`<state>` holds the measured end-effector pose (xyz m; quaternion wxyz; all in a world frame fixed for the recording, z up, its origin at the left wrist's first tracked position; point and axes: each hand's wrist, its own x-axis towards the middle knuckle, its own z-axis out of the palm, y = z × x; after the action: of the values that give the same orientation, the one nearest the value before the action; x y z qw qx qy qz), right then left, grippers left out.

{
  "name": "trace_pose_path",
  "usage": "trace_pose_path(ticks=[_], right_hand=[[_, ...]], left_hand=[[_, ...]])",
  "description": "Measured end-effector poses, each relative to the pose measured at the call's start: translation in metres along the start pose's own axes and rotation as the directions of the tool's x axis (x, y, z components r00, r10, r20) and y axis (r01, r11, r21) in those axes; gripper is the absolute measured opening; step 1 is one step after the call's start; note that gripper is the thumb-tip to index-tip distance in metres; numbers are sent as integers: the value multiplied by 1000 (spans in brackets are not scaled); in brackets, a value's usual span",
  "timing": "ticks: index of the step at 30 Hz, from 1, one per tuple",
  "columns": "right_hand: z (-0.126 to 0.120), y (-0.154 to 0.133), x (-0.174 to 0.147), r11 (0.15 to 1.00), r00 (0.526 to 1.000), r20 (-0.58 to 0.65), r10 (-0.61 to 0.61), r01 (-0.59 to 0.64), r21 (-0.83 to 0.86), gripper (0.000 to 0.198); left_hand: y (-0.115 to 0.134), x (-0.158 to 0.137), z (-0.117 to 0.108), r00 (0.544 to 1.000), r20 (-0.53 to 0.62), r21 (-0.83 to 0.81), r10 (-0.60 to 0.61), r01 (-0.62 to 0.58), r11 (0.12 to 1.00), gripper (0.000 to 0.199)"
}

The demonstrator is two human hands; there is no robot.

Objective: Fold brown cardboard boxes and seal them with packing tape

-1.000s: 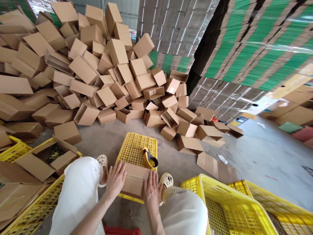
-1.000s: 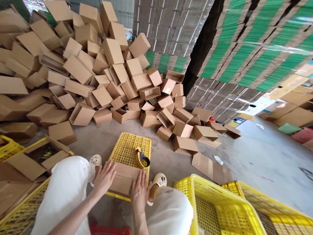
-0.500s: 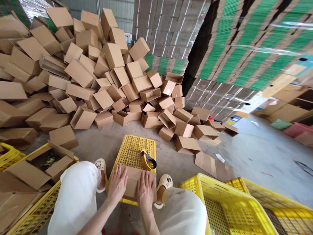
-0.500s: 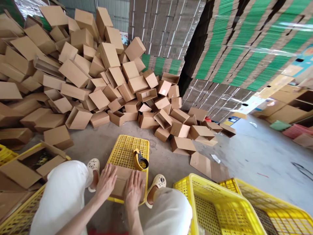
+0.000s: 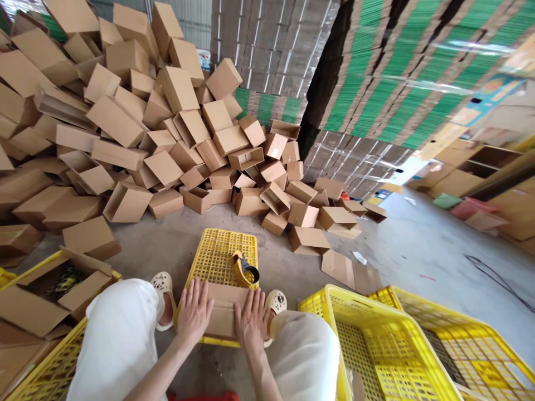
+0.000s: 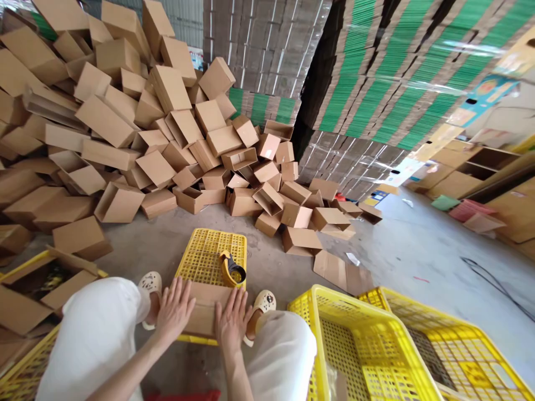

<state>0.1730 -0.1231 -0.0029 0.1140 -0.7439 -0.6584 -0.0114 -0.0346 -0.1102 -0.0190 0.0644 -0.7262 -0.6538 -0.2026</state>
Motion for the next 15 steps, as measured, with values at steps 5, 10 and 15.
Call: trace_pose_path(ticks=[5,10,15], right_hand=[[13,-12,-37,988,988,-37,-150,152,34,64],[-1,-1,-48,973,972,32,-231,231,16,60],[-5,2,-54,988,988,-50,-145,142,-53,66]], left_hand=[[38,-46,-7,973,7,-85,230,-229,970,69],[21,-53,-19,962,34,-99,270,-266,959,64],[-1,-45,-18,996,-24,-44,90,-91,995,58]])
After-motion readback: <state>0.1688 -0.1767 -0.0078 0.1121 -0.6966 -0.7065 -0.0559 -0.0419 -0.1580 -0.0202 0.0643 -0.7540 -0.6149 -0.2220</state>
